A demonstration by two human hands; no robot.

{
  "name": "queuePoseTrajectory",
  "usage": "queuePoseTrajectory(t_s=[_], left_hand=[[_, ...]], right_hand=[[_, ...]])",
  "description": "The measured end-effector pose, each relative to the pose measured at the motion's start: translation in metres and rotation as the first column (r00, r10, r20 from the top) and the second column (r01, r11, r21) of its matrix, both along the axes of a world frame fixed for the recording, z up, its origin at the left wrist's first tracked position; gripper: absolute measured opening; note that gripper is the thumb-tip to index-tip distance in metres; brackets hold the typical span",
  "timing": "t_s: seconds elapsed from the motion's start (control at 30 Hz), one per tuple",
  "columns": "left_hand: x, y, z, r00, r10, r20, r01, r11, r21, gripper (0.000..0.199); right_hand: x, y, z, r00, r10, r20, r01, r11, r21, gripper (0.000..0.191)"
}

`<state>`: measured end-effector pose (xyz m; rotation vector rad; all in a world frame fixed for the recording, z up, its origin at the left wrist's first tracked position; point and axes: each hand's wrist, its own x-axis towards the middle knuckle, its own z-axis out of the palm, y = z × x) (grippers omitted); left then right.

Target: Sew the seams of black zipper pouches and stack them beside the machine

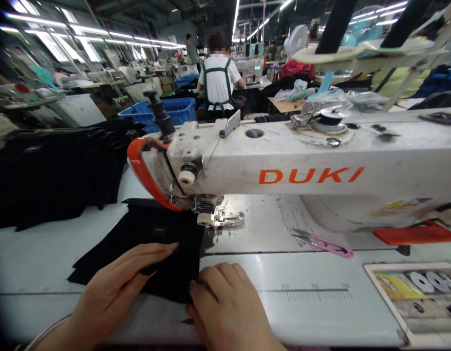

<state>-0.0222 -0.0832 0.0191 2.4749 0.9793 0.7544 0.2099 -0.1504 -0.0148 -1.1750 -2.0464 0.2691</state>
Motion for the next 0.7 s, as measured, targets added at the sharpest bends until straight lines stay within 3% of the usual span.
queuePoseTrajectory(t_s=[0.07,0.27,0.5,0.7], left_hand=[[0.000,0.000,-0.001,1.000,0.020,0.001,-0.020,1.000,-0.004,0.038],[-0.003,0.003,0.002,0.999,0.044,-0.017,-0.044,0.999,-0.016,0.038],[-0.003,0.003,0.003,0.998,-0.043,-0.055,0.046,0.997,0.060,0.041],[-0.002,0.004,0.000,0.950,-0.195,-0.245,0.243,0.952,0.185,0.049]], right_hand=[[-0.002,0.000,0.000,0.998,0.021,-0.059,-0.020,1.000,0.018,0.010],[0.005,0.001,0.007,0.993,0.093,-0.074,-0.090,0.995,0.036,0.022],[0.013,0.012,0.017,0.985,0.168,0.043,-0.173,0.958,0.229,0.022],[0.014,0.011,0.006,0.982,0.189,0.020,-0.190,0.971,0.148,0.029]])
